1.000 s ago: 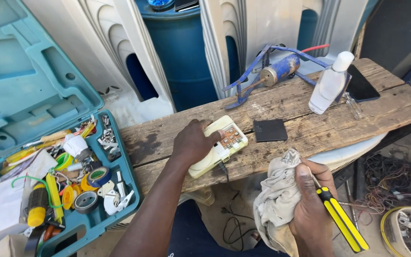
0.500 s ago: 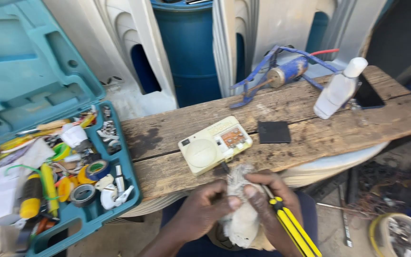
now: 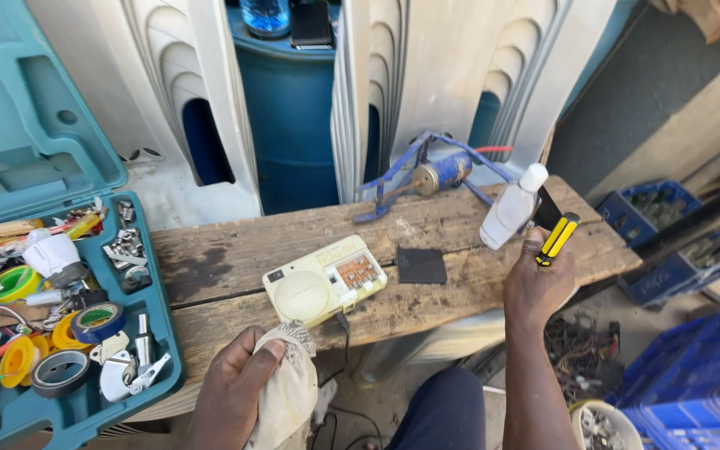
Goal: The person wipes the exterior of a radio with a cloth, then uses a screwdriver to unscrew and open the casing.
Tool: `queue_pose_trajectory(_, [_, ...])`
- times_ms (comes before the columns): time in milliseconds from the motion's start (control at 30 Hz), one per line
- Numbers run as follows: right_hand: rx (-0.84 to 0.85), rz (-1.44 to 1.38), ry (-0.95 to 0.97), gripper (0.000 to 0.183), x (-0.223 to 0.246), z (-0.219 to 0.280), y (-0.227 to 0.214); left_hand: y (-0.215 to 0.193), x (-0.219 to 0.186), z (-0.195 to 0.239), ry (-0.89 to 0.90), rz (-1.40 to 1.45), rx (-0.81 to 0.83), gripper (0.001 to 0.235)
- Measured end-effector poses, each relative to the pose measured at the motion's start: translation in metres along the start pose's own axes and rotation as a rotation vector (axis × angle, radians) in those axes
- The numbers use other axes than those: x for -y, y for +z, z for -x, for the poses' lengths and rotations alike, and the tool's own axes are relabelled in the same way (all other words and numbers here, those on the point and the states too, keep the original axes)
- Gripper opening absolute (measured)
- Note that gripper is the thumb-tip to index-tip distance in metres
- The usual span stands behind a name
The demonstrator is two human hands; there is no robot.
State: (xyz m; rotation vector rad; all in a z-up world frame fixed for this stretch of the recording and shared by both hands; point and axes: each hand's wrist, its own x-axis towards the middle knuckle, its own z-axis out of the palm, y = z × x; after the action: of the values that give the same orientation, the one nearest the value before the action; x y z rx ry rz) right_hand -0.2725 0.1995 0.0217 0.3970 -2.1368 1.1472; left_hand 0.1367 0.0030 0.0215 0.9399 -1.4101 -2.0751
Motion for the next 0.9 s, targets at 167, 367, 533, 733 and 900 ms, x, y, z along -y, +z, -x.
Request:
queue_pose_trajectory(167, [0.019,0.111,-0.013,0.053,0.018,-0.015,0.031,0.0,-0.024,0.022,-0.01,-0.137,-0.015,0.032])
queue_pose_trajectory(367, [0.079,0.173,0.031,0.048,-0.005,-0.016,0.055,-0.006,-0.054,0.035,-0.002,-0.515,0.13,0.046])
queue_pose_trajectory(533, [0.343,0.077,-0.031,0.047,0.067,-0.002,-0.019,-0.023,-0.048,0.032,-0.054,-0.337,0.059,0.045])
queue_pose_trajectory(733, [1.128,0.114,0.102,0.055,0.196,0.007,-0.08,-0.03,-0.025,0.02,-0.193,0.092,0.021,0.018])
queue_pose_trajectory(900, [1.462,0.342,-0.098,0.056,0.246,0.01,-0.078,-0.031,-0.013,0.022,-0.216,0.216,-0.008,0.016])
